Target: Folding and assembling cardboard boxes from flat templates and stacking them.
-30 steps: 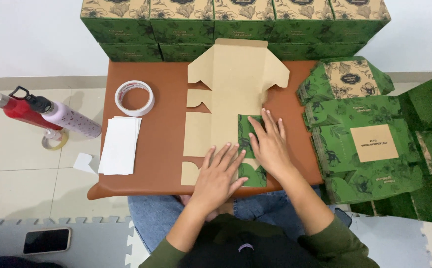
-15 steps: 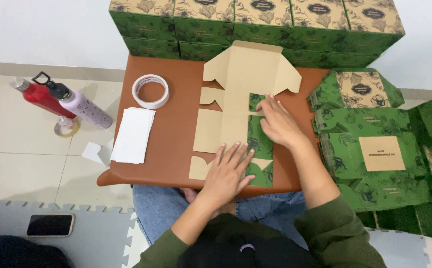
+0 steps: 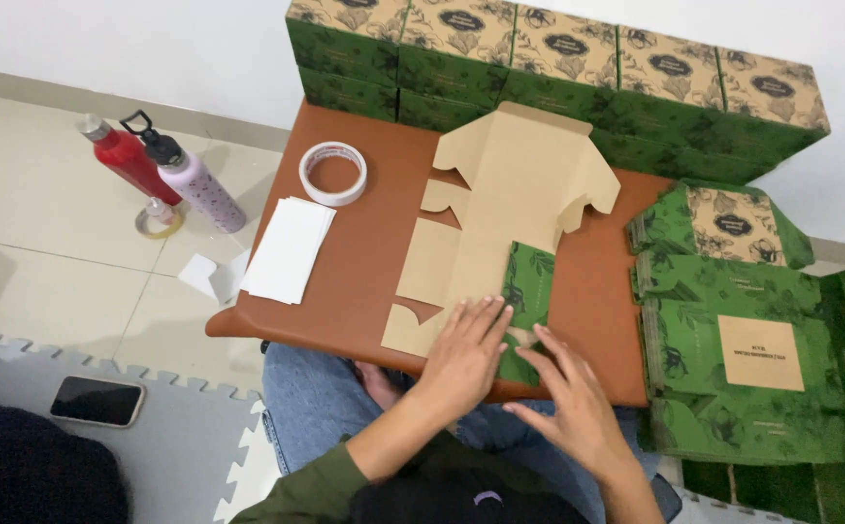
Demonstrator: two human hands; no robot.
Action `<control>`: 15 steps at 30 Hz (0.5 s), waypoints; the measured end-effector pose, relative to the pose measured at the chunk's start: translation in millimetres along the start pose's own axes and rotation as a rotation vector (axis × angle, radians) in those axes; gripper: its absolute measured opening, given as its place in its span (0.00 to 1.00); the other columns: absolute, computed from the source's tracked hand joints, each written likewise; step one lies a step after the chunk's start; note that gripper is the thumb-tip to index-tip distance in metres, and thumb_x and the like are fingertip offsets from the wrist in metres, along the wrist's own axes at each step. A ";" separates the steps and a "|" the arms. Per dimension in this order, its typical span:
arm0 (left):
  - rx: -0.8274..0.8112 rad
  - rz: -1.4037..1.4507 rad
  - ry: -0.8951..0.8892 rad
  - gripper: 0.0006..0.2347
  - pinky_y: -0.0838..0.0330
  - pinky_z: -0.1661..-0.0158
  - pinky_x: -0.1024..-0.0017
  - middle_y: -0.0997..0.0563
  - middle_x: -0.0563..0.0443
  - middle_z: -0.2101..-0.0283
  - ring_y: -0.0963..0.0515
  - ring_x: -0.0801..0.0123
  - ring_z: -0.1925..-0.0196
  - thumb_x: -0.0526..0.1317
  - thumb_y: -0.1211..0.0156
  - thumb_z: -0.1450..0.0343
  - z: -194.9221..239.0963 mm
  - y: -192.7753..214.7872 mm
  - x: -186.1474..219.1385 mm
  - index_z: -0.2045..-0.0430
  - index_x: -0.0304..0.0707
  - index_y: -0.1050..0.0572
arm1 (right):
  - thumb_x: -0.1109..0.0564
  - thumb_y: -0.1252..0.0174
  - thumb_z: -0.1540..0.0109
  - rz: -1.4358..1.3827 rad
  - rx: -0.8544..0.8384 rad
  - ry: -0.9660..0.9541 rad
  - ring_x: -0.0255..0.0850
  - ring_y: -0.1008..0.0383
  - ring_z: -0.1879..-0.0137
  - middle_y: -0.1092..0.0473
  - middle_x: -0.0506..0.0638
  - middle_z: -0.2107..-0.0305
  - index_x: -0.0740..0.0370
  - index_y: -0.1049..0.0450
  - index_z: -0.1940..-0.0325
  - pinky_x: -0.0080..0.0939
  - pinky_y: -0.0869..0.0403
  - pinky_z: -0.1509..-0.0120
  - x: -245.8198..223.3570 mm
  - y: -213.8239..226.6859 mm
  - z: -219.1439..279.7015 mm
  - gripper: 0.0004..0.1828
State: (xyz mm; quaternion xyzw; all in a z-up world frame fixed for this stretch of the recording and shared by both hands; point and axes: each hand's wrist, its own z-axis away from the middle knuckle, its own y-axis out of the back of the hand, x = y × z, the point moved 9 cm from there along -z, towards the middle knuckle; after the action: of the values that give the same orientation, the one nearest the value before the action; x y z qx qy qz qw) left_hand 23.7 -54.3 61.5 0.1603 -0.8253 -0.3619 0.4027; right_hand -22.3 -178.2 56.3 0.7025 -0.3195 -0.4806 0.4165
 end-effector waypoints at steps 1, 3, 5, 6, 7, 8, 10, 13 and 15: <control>-0.008 0.009 0.003 0.19 0.51 0.31 0.48 0.31 0.29 0.36 0.36 0.45 0.30 0.37 0.52 0.26 2.5 7.3 -0.9 0.43 0.21 0.32 | 0.46 0.25 0.54 0.000 -0.007 -0.010 0.52 0.35 0.31 0.40 0.54 0.33 0.54 0.31 0.38 0.52 0.33 0.32 -1.6 -2.2 1.1 0.42; 0.090 -0.144 0.006 0.20 0.53 0.31 0.45 0.28 0.37 0.38 0.33 0.51 0.32 0.39 0.45 0.30 8.3 33.0 -2.5 0.44 0.30 0.29 | 0.54 0.35 0.46 0.003 0.061 0.079 0.49 0.39 0.27 0.33 0.52 0.38 0.56 0.23 0.46 0.56 0.41 0.23 -15.1 0.0 3.4 0.23; 0.077 -0.150 0.038 0.22 0.56 0.31 0.43 0.30 0.38 0.37 0.35 0.51 0.31 0.41 0.44 0.30 19.5 50.8 -6.8 0.41 0.32 0.31 | 0.58 0.38 0.45 -0.025 0.061 0.047 0.48 0.35 0.29 0.30 0.51 0.41 0.57 0.22 0.50 0.54 0.38 0.25 -13.3 7.0 3.3 0.18; 0.079 -0.166 0.058 0.24 0.59 0.30 0.42 0.31 0.39 0.36 0.36 0.52 0.30 0.43 0.43 0.30 23.2 62.2 -11.0 0.38 0.34 0.34 | 0.63 0.41 0.44 -0.047 0.076 0.027 0.48 0.32 0.32 0.27 0.51 0.44 0.59 0.20 0.53 0.53 0.35 0.27 -12.0 11.2 0.3 0.15; 0.071 -0.167 0.062 0.24 0.59 0.30 0.42 0.31 0.39 0.36 0.36 0.52 0.30 0.43 0.43 0.30 30.8 67.8 -13.7 0.38 0.34 0.34 | 0.63 0.41 0.44 -0.054 0.072 0.022 0.48 0.32 0.32 0.27 0.51 0.44 0.59 0.20 0.53 0.53 0.35 0.27 -9.1 12.8 0.0 0.15; 0.039 -0.233 0.120 0.32 0.52 0.32 0.48 0.32 0.40 0.35 0.36 0.53 0.30 0.49 0.37 0.34 37.5 72.0 -21.7 0.36 0.37 0.36 | 0.61 0.40 0.43 -0.039 0.080 0.023 0.47 0.31 0.32 0.26 0.49 0.46 0.59 0.20 0.53 0.52 0.35 0.27 -6.1 15.9 -1.1 0.14; 0.002 -0.300 0.181 0.39 0.45 0.34 0.54 0.34 0.42 0.33 0.36 0.54 0.30 0.55 0.31 0.39 52.7 74.9 -35.7 0.33 0.41 0.39 | 0.60 0.39 0.43 -0.028 0.084 0.022 0.45 0.31 0.32 0.25 0.47 0.47 0.59 0.20 0.53 0.50 0.35 0.28 -2.3 20.1 -2.5 0.13; -0.022 -0.424 0.310 0.40 0.46 0.36 0.55 0.31 0.38 0.35 0.36 0.51 0.31 0.56 0.33 0.39 72.5 74.3 -55.4 0.34 0.32 0.38 | 0.45 0.31 0.49 0.016 0.034 0.031 0.46 0.32 0.33 0.27 0.49 0.46 0.58 0.22 0.50 0.52 0.36 0.27 -0.9 16.4 -2.8 0.27; 0.055 -0.309 0.305 0.32 0.44 0.38 0.55 0.29 0.41 0.38 0.31 0.55 0.36 0.46 0.35 0.35 73.2 82.4 -48.9 0.37 0.33 0.35 | 0.47 0.33 0.47 0.070 0.041 0.030 0.45 0.32 0.32 0.28 0.48 0.45 0.55 0.22 0.47 0.50 0.34 0.30 -0.9 13.4 -1.1 0.26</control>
State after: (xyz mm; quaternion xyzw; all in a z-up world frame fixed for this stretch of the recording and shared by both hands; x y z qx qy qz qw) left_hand -0.7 63.7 64.3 0.3485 -0.7302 -0.3682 0.4580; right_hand -22.2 -183.1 68.8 0.7063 -0.3474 -0.4486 0.4233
